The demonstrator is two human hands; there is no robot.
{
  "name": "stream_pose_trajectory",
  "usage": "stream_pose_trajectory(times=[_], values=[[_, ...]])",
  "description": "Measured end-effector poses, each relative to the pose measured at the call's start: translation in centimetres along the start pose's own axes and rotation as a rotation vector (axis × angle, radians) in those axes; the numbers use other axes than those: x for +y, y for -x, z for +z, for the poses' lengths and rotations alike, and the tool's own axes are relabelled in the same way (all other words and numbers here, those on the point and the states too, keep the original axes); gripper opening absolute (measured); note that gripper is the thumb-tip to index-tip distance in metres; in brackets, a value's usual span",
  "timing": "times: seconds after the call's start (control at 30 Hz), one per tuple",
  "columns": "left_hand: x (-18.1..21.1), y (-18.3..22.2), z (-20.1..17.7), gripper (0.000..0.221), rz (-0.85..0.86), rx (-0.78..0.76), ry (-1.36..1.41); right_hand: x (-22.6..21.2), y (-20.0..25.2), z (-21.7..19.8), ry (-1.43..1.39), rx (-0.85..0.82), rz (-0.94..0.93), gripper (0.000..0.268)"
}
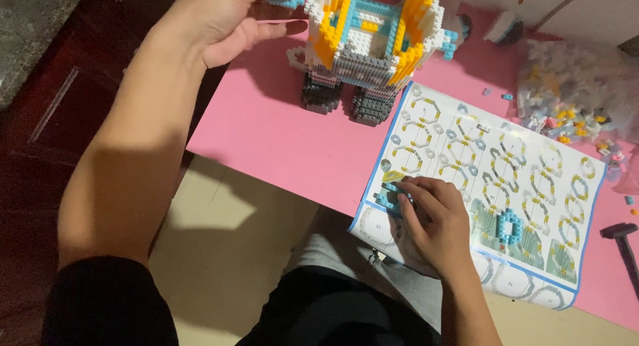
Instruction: Assembling a complex model using small interlocking toy blocks while following a printed instruction manual.
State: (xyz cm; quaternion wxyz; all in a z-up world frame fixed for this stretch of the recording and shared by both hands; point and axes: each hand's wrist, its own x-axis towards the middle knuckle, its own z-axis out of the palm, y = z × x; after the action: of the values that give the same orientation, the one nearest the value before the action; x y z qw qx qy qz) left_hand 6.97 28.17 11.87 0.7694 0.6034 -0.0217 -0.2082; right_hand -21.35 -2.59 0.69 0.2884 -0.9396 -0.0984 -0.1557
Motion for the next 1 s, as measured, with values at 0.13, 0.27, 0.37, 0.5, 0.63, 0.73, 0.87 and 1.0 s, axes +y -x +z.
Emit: stream_pose_trajectory(times=[0.13,0.27,0.37,0.5,0.63,0.73,0.87,1.0], values=[[-0.4,-0.1,-0.3,0.025,-0.005,-0.028,-0.062,0.1,0.0,0.1,0.003,0.001,0.014,0.023],[0.1,0.4,-0.1,0.018,-0.029,-0.025,-0.054,-0.3,-0.1,-0.1,-0.004,-0.024,0.061,0.025],[0.0,0.0,-0.3,0.023,-0.067,-0.027,-0.034,-0.1,0.0,0.0,-0.002,-0.016,0.050,0.024],[-0.1,-0.3,-0.7,0.024,-0.040,-0.081,-0.068,-0.3,-0.1,-0.1,-0.007,-0.010,0.024,0.023],[0.4,-0.2,-0.6,0.030,-0.065,-0.093,-0.090,-0.2,-0.1,-0.1,0.008,-0.010,0.031,0.023],[0.7,0.0,-0.5,0.029,-0.053,-0.121,-0.188,-0.2,-0.1,0.0,0.003,-0.001,0.022,0.022],[1.1,-0.1,-0.6,0.030,-0.090,-0.122,-0.200,-0.3,-0.2,-0.1,0.003,-0.009,0.015,0.023],[1.5,-0.1,-0.7,0.028,-0.097,-0.169,-0.270,-0.3,-0.1,-0.1,0.007,-0.003,0.026,0.021]])
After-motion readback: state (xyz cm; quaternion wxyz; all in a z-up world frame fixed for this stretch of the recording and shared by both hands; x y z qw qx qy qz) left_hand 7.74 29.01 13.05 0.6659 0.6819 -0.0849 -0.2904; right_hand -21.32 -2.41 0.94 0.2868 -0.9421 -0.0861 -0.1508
